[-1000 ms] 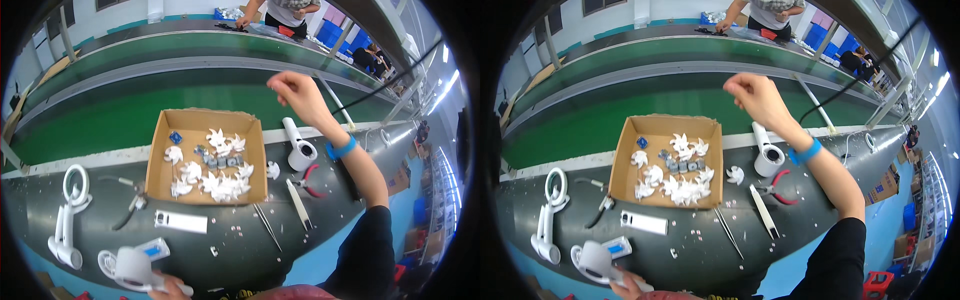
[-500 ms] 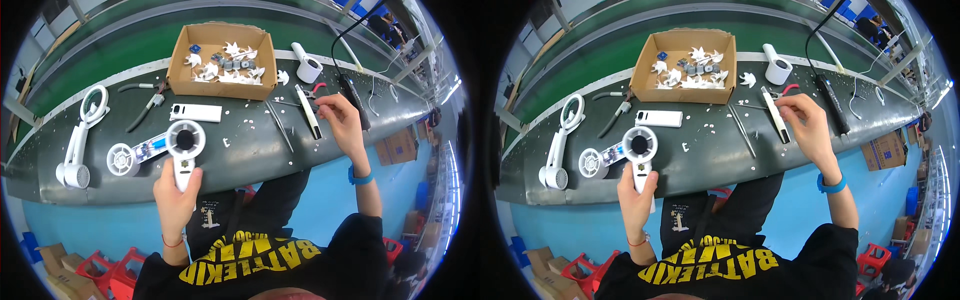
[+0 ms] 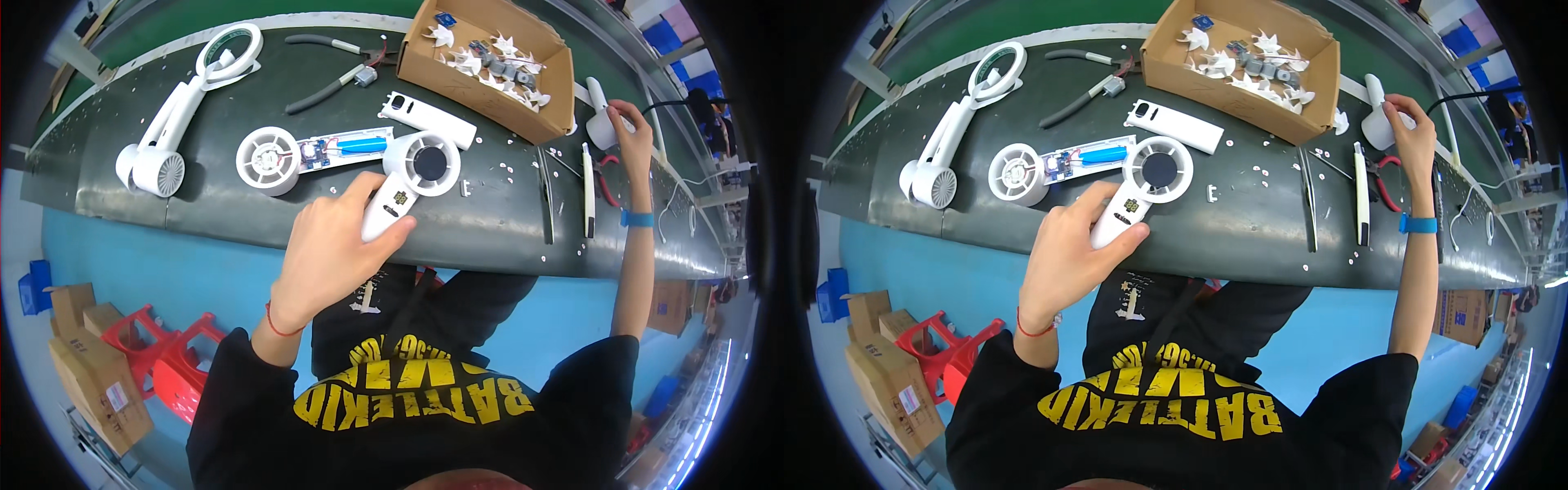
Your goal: Assembling components of small handheld electric fans at a factory workbench.
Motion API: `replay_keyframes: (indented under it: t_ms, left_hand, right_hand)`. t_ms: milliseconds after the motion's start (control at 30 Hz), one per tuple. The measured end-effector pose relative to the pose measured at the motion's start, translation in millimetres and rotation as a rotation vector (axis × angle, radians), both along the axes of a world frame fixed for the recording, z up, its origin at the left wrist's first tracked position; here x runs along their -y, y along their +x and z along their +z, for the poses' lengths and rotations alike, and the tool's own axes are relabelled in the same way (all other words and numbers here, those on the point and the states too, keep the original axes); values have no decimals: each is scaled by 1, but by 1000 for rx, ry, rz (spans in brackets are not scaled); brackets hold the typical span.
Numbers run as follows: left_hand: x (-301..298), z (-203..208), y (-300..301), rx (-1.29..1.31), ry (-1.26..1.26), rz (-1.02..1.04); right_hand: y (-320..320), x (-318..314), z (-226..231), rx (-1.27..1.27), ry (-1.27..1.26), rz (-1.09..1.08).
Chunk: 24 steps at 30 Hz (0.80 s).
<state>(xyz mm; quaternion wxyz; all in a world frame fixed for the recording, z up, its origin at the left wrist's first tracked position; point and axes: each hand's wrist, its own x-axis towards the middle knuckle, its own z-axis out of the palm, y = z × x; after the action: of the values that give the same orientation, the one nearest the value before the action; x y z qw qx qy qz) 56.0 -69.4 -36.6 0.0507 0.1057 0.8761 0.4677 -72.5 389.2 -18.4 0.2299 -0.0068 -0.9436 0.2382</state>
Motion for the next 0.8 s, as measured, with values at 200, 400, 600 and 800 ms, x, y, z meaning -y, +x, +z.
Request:
replay_keyframes:
  t_ms: [200, 400, 600, 800]
  left_hand:
    - [12, 9, -10, -30, -65, -107]
    - [29, 7, -26, -193, -144, 20]
    - [56, 13, -26, -249, -164, 64]
    - [61, 6, -21, -369, -290, 105]
  right_hand:
    - [-14, -7, -8, 67, -175, 129]
    - [-9, 24, -16, -55, -79, 195]
    - [-2, 32, -15, -88, -189, 93]
    - [-1, 27, -19, -438, -152, 38]
